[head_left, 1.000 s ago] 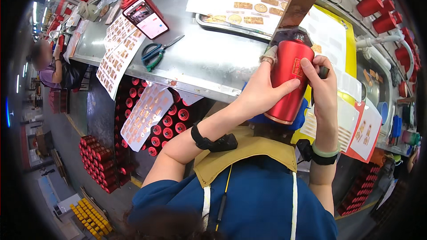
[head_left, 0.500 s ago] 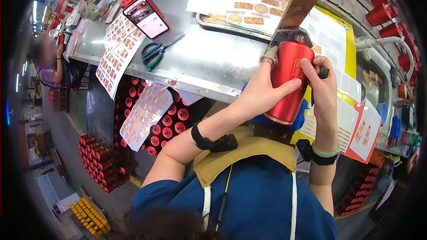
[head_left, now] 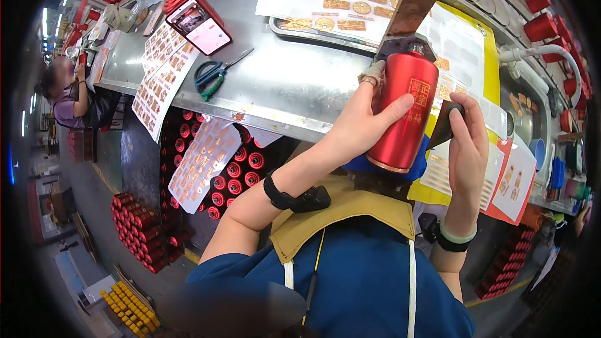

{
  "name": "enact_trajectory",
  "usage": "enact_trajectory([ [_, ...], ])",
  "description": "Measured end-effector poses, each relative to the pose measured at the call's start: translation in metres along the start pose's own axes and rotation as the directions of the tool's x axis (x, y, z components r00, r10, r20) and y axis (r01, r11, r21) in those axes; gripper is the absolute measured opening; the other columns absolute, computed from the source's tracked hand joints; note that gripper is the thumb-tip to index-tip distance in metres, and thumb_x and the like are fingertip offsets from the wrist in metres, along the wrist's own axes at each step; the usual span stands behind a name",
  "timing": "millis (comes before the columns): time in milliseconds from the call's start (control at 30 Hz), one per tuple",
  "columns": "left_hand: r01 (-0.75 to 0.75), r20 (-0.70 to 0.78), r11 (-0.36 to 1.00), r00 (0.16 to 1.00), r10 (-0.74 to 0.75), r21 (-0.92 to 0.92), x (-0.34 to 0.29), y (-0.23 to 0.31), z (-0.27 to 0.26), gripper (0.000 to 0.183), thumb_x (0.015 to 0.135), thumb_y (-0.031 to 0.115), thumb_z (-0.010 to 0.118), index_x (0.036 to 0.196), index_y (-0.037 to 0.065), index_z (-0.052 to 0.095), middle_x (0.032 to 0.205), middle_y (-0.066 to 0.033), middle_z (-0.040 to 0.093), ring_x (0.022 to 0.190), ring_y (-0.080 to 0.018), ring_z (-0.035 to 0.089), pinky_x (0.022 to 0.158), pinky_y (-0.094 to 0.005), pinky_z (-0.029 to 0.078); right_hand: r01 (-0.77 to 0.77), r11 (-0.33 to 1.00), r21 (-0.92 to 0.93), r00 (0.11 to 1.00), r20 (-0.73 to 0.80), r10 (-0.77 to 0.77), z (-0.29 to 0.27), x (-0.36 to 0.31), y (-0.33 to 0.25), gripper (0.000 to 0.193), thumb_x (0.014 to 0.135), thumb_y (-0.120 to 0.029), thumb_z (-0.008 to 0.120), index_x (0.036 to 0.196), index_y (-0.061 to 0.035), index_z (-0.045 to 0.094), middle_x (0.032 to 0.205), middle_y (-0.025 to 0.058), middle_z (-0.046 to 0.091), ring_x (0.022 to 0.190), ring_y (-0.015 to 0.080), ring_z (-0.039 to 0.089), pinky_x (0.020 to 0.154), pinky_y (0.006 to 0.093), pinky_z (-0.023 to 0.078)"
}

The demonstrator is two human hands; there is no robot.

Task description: Apply gold and red adhesive labels to red cylindrical liquor bottles using a small scraper tool.

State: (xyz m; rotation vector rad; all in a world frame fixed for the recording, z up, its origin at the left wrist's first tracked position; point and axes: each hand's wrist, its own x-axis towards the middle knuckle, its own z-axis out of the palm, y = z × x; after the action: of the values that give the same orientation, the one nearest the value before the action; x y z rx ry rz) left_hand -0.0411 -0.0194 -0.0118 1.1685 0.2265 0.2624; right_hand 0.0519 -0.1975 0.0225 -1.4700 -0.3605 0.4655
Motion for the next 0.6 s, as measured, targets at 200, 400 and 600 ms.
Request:
enact_trajectory([
  [200, 0.056, -0.066, 0.993, 0.996, -0.063, -0.103, 0.001, 0.003, -0.002, 0.065, 0.106, 0.029, 0.062, 0.153, -0.004, 0.031, 0.143, -0.0155, 0.053, 0.13, -0.0185, 0.054, 0.109, -0.0346, 0.045, 0.102, 0.986, -0.134, 0.995, 0.032, -0.098, 0.0, -0.024, -0.005, 0.023, 0.101, -0.004, 0.064, 0.123, 0.0029, 0.062, 0.111, 0.0017, 0.062, 0.101, 0.0086, 0.056, 0.091, 0.0234, 0.044],
  [400, 0.099, -0.058, 0.993, 0.993, -0.102, -0.064, -0.003, 0.009, -0.003, 0.062, 0.107, 0.032, 0.061, 0.151, -0.003, 0.036, 0.14, -0.0147, 0.056, 0.128, -0.0154, 0.055, 0.108, -0.0337, 0.046, 0.126, 0.976, -0.177, 0.991, 0.07, -0.116, 0.015, -0.036, -0.002, 0.024, 0.1, -0.001, 0.063, 0.123, 0.0041, 0.062, 0.112, 0.0055, 0.064, 0.106, 0.0112, 0.058, 0.094, 0.0255, 0.045],
  [600, 0.143, -0.048, 0.988, 0.988, -0.146, -0.052, -0.005, 0.012, 0.001, 0.063, 0.109, 0.033, 0.055, 0.157, -0.002, 0.033, 0.152, -0.0122, 0.05, 0.139, -0.0165, 0.047, 0.118, -0.0328, 0.035, 0.105, 0.987, -0.124, 0.994, 0.022, -0.103, 0.009, -0.037, 0.001, 0.023, 0.1, 0.0, 0.063, 0.123, 0.0042, 0.063, 0.111, 0.0054, 0.065, 0.104, 0.0102, 0.058, 0.093, 0.0247, 0.045],
])
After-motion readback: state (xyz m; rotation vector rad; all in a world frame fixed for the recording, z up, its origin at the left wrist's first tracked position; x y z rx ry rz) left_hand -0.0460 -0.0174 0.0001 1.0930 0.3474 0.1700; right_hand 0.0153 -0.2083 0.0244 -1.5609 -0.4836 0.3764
